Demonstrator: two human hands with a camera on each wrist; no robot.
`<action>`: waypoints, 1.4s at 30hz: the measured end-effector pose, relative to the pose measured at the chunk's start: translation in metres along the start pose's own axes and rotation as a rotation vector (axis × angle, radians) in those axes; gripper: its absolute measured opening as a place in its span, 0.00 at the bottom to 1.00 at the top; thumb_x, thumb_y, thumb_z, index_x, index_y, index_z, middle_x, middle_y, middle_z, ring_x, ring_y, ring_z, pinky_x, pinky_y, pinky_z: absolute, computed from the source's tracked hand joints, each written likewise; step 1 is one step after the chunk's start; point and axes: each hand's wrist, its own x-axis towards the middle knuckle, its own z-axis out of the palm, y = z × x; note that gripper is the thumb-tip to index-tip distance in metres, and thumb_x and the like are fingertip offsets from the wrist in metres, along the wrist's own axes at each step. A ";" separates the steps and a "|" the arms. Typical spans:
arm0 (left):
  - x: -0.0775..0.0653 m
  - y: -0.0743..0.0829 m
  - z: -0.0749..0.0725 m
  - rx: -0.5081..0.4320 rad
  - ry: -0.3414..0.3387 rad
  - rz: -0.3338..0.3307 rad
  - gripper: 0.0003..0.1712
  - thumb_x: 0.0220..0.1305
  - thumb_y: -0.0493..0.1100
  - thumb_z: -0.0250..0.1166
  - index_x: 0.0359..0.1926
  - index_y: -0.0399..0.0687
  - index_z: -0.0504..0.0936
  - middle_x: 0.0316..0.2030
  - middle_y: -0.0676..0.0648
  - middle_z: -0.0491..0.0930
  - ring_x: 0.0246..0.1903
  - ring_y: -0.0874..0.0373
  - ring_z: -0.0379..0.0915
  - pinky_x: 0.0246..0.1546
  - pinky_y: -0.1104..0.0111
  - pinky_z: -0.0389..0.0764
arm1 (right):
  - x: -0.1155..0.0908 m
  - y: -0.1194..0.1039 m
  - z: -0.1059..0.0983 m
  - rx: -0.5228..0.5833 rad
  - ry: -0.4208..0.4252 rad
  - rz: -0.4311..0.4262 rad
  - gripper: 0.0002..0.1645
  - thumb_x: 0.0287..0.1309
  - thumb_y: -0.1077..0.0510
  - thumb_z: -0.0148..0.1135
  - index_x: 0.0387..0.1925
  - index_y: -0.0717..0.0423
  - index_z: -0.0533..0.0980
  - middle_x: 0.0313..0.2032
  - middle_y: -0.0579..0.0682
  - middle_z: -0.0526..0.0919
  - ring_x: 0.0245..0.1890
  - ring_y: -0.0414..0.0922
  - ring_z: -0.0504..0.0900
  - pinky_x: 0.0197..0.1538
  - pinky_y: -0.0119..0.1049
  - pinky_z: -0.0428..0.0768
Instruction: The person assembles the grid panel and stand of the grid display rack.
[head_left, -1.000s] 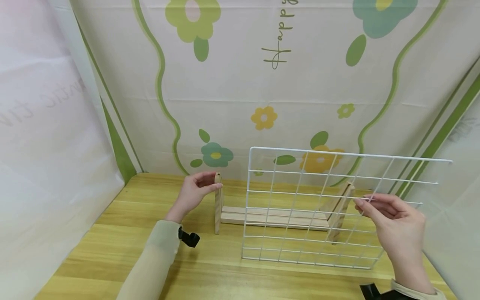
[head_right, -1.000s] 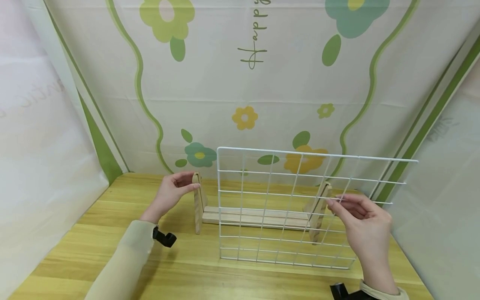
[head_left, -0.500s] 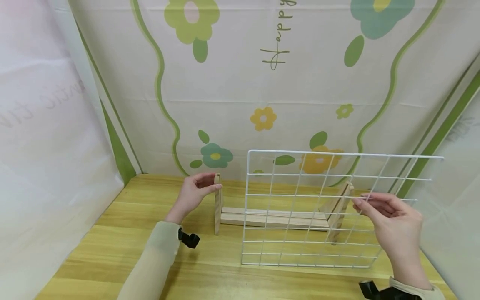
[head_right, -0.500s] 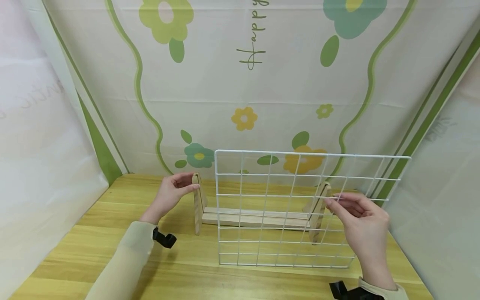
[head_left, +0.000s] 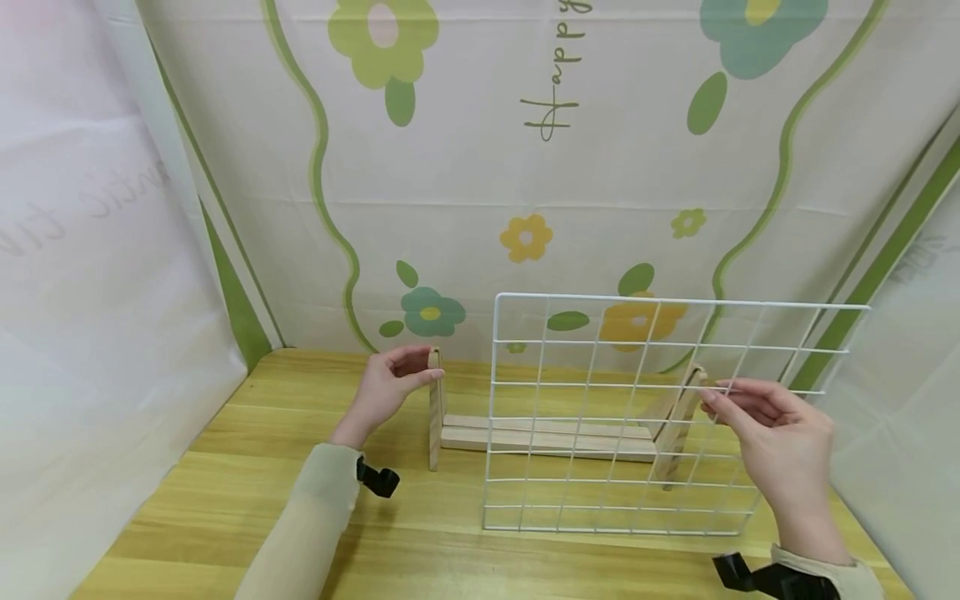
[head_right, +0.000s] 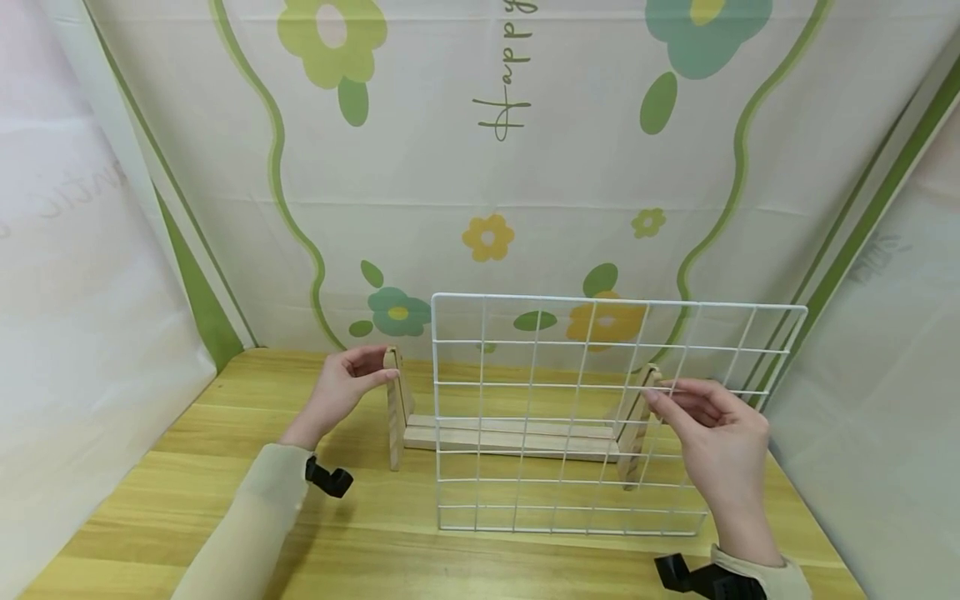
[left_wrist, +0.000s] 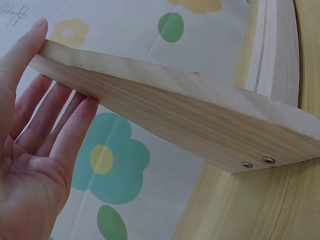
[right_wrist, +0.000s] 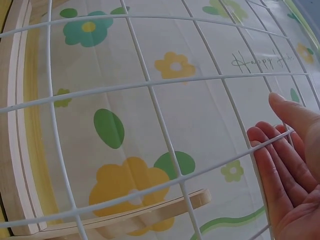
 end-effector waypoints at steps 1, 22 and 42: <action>0.000 0.000 0.000 0.001 -0.001 -0.001 0.28 0.60 0.51 0.77 0.58 0.46 0.84 0.50 0.48 0.85 0.49 0.52 0.81 0.50 0.65 0.82 | 0.000 0.000 0.000 0.004 0.002 -0.002 0.14 0.49 0.76 0.75 0.40 0.76 0.81 0.30 0.50 0.89 0.24 0.41 0.87 0.30 0.27 0.83; -0.001 0.002 0.001 -0.008 -0.004 -0.013 0.27 0.62 0.45 0.76 0.60 0.42 0.82 0.52 0.44 0.84 0.50 0.50 0.80 0.49 0.68 0.81 | 0.010 0.009 0.007 -0.119 -0.028 -0.011 0.15 0.52 0.70 0.77 0.41 0.72 0.82 0.31 0.47 0.89 0.25 0.39 0.87 0.32 0.29 0.84; -0.001 0.000 0.001 0.000 -0.001 0.002 0.28 0.61 0.49 0.76 0.60 0.44 0.82 0.51 0.45 0.84 0.50 0.51 0.80 0.50 0.66 0.81 | 0.023 0.012 0.010 -0.087 -0.088 0.005 0.15 0.54 0.68 0.76 0.41 0.73 0.82 0.30 0.47 0.89 0.25 0.41 0.88 0.30 0.31 0.84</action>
